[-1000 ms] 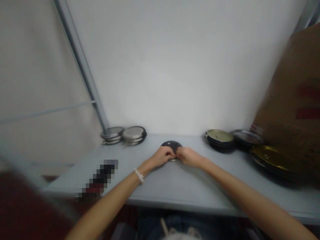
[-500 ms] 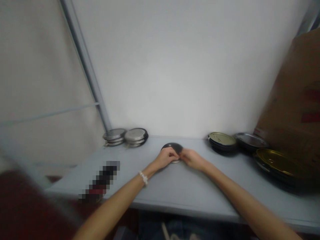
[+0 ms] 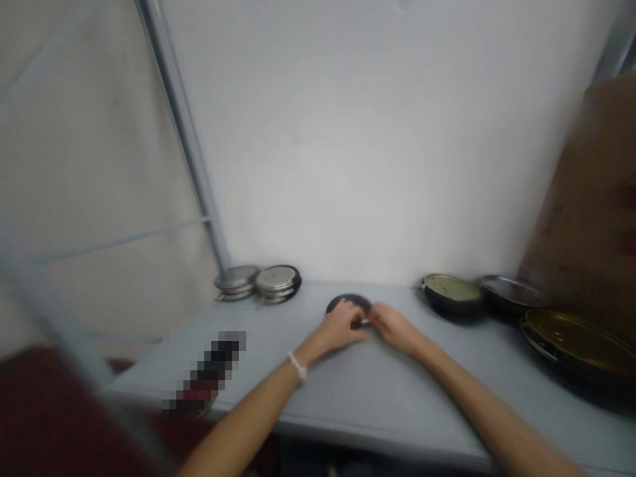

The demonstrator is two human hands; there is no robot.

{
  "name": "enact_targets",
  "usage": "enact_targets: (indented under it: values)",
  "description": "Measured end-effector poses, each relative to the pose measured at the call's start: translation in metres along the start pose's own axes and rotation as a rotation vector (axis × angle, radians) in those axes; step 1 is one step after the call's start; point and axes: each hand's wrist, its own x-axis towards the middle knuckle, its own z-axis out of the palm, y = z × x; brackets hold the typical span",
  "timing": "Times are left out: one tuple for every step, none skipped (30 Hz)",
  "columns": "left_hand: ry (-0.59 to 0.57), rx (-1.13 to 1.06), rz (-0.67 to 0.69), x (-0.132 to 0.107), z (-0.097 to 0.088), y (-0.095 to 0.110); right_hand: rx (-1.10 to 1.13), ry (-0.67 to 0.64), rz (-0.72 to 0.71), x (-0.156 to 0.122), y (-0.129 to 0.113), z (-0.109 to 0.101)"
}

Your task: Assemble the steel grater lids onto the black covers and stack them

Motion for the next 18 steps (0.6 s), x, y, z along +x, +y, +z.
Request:
enact_targets:
  values:
    - [0.037, 0.080, 0.033, -0.003, 0.001, 0.003, -0.028, 0.002, 0.003, 0.001, -0.003, 0.000]
    - [0.065, 0.144, 0.055, -0.006, 0.002, 0.007, -0.057, 0.000, 0.007, 0.002, -0.005, -0.001]
    - [0.081, 0.197, 0.066, -0.007, 0.002, 0.009, -0.089, -0.004, 0.012, 0.005, -0.008, -0.001]
    - [0.086, 0.243, 0.068, -0.008, 0.002, 0.011, -0.120, -0.007, 0.018, 0.008, -0.011, -0.002]
    - [0.087, 0.284, 0.063, -0.008, 0.001, 0.013, -0.147, -0.007, 0.019, 0.011, -0.014, -0.002]
    - [0.087, 0.321, 0.054, -0.007, 0.000, 0.014, -0.169, -0.003, 0.016, 0.015, -0.017, -0.002]
    - [0.091, 0.353, 0.045, -0.006, -0.002, 0.014, -0.183, 0.008, 0.010, 0.018, -0.021, -0.003]
    - [0.103, 0.374, 0.036, -0.005, -0.004, 0.013, -0.186, 0.024, -0.002, 0.021, -0.025, -0.003]
    - [0.125, 0.382, 0.026, -0.004, -0.006, 0.012, -0.178, 0.045, -0.019, 0.024, -0.029, -0.004]
    - [0.161, 0.376, 0.013, -0.004, -0.008, 0.010, -0.162, 0.067, -0.038, 0.025, -0.034, -0.005]
    - [0.210, 0.356, -0.004, -0.004, -0.011, 0.008, -0.141, 0.093, -0.053, 0.024, -0.038, -0.005]
    - [0.271, 0.325, -0.029, -0.004, -0.014, 0.005, -0.121, 0.119, -0.059, 0.023, -0.041, -0.005]
    - [0.338, 0.287, -0.060, -0.004, -0.017, 0.002, -0.104, 0.143, -0.054, 0.021, -0.044, -0.006]
    - [0.406, 0.248, -0.098, -0.004, -0.021, -0.002, -0.093, 0.162, -0.040, 0.019, -0.046, -0.005]
    - [0.473, 0.210, -0.139, -0.004, -0.024, -0.007, -0.085, 0.173, -0.018, 0.016, -0.046, -0.005]
    - [0.535, 0.175, -0.178, -0.003, -0.028, -0.012, -0.080, 0.174, 0.005, 0.013, -0.045, -0.004]
    - [0.595, 0.141, -0.215, -0.003, -0.031, -0.017, -0.078, 0.166, 0.024, 0.011, -0.043, -0.004]
    - [0.652, 0.101, -0.251, -0.002, -0.035, -0.023, -0.078, 0.151, 0.038, 0.009, -0.041, -0.003]
